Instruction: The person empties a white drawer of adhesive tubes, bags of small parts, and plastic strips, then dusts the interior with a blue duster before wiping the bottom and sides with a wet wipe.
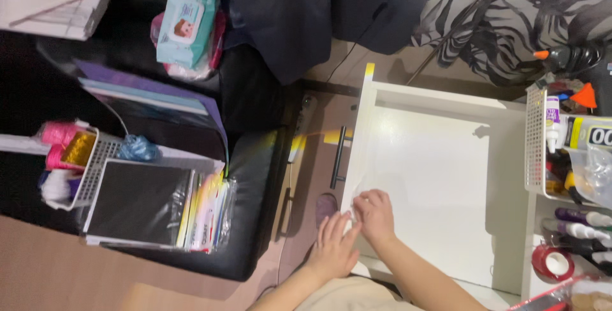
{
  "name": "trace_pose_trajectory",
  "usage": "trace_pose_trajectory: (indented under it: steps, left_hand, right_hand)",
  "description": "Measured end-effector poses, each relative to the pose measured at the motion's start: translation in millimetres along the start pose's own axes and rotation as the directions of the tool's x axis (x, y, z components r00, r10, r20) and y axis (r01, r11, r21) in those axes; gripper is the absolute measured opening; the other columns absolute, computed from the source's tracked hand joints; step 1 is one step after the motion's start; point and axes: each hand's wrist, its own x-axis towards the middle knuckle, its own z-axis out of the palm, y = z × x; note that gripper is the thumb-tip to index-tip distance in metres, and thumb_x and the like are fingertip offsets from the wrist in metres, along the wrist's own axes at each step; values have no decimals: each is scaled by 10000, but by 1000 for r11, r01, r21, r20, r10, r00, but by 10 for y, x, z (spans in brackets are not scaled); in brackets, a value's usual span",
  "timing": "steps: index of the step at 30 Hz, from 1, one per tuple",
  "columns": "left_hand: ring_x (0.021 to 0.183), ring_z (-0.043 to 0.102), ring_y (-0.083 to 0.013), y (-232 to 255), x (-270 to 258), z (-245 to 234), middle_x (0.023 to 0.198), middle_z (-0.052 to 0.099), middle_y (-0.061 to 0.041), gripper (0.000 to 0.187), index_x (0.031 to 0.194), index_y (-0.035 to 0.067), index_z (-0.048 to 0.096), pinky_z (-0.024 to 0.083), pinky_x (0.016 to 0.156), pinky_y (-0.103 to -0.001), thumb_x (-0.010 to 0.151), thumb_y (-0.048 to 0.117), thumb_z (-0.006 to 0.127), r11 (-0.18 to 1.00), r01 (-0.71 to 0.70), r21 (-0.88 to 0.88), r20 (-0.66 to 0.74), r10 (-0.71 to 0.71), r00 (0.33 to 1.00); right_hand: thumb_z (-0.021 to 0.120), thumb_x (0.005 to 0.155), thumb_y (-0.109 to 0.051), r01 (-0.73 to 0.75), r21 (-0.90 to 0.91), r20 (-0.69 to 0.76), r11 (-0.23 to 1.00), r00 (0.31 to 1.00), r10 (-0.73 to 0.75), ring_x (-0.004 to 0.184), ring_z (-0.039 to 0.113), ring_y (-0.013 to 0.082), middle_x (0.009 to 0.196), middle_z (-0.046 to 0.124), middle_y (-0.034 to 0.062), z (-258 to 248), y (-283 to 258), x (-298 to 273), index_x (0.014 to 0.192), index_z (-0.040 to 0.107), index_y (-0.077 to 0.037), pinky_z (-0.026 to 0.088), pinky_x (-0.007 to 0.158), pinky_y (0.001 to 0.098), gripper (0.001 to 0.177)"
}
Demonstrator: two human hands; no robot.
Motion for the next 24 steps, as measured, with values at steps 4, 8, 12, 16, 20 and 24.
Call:
trace_pose_trajectory:
  steps: [4,8,12,16,20,24]
  left_hand:
    - [1237,356,-409,-76,127,82,1332,407,-209,633,1285,109,485,230,1007,-567,680,244,618,987,-154,-41,27,155,988]
    - [1227,406,-369,-83,234,37,1293,483,-174,616,1207,117,567,274,991,-546,610,257,633,963,-267,-35,-34,266,963]
    - [1228,403,-359,-129,246,70,1295,480,-148,652,1201,132,570,306,963,-536,565,259,632,968,-250,-26,-4,250,968]
    - [1244,360,-379,-170,270,43,1313,455,-164,652,1213,90,547,276,945,-598,594,255,666,965,-245,-92,110,254,961]
    - [1240,359,-377,-192,297,89,1292,476,-139,580,1179,98,558,260,937,-602,622,254,603,964,-229,-138,141,248,958]
    - [1213,418,-336,-198,321,125,1237,536,-94,478,1096,139,619,290,944,-555,648,267,515,969,-238,-65,43,241,970]
  right_hand:
    - [630,689,-64,117,-148,-69,982,989,-128,843,515,340,842,582,-12,-40,308,487,754,605,-165,445,740,410,123]
    - [639,723,-95,169,-265,-12,949,984,-178,927,556,357,858,634,-18,-37,531,698,771,619,-198,454,819,425,116]
    - [652,678,-11,92,-366,-85,926,988,-131,894,564,379,927,644,62,-40,585,1227,818,608,-111,460,831,443,177]
    - [406,920,-219,-22,-490,38,872,998,47,1221,329,458,1298,478,25,-180,566,1729,1112,532,-89,286,943,529,265]
    - [301,937,-328,-126,-567,168,814,950,264,1348,140,479,1463,315,36,-324,687,2254,1321,426,-102,133,1062,607,463]
    - [246,923,-286,-233,-536,167,811,913,372,1345,102,489,1458,304,31,-357,1074,2445,1372,355,-102,70,1086,590,497]
